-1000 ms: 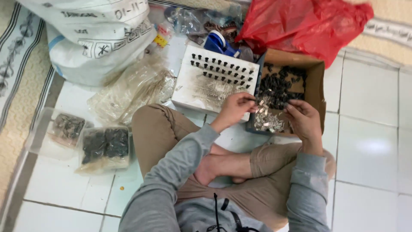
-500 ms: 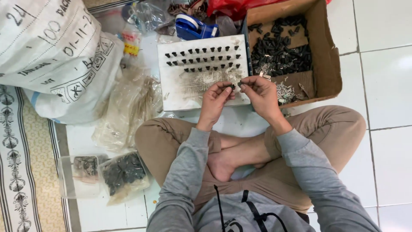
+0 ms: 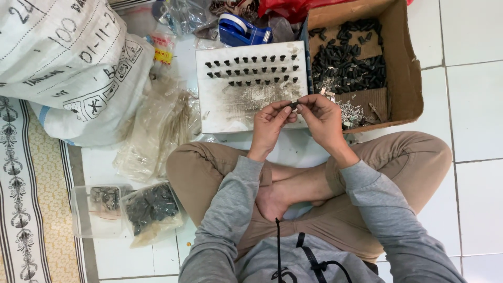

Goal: Sorting small black components from a cardboard box into a white grid tray while sitting on the floor.

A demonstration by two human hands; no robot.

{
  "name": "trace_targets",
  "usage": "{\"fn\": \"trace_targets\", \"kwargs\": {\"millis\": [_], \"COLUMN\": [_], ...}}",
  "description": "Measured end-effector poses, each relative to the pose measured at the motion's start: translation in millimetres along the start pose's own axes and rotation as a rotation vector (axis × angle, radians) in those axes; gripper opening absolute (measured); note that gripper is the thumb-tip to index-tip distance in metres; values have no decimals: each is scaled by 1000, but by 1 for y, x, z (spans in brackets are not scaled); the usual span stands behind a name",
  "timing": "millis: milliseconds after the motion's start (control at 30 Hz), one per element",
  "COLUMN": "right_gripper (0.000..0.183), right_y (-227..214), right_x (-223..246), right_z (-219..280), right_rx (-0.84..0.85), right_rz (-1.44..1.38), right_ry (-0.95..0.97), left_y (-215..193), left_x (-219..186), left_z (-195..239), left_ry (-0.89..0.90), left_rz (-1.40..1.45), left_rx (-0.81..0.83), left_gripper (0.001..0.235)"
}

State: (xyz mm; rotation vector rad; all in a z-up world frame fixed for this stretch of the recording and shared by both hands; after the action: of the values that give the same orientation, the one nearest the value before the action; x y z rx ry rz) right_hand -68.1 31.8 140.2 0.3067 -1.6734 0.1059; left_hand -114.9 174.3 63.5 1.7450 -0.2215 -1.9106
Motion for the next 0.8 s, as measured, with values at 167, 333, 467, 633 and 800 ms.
{"fn": "trace_targets", "kwargs": {"millis": [167,333,467,633,800], "right_gripper": [13,13,11,11,15], "right_y": [-3,0,7,6,5], "right_x": [-10,-2,7,-1,-13], "right_z": [0,1,0,-1,-2], "right_rx": [5,24,48,77,144], "right_rz": [-9,18,52,68,174], "right_ry": [9,21,35,70,101], "left_y": [1,-1,-4,-5,-5], "left_x": [0,-3,-7,-19,-11], "left_z": [0,1,0,-1,-3], "left_ry": [14,45,75,102,34], "left_rz": [10,-9,-49,-126,-151], "left_rx": [-5,-23,-23,23,126], "left_gripper": [24,23,20,18,19]}}
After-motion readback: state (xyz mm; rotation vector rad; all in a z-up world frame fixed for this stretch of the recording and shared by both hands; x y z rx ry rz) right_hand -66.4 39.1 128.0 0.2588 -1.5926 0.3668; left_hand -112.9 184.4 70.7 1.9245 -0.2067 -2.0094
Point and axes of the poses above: each hand's wrist, its own z-axis away from the middle knuckle, its own y-axis out of the palm, x = y × z, the point moved 9 cm from there along -z, towards the middle knuckle, and after that the axes turned 10 degrees about -z, right-handed, at the moved point
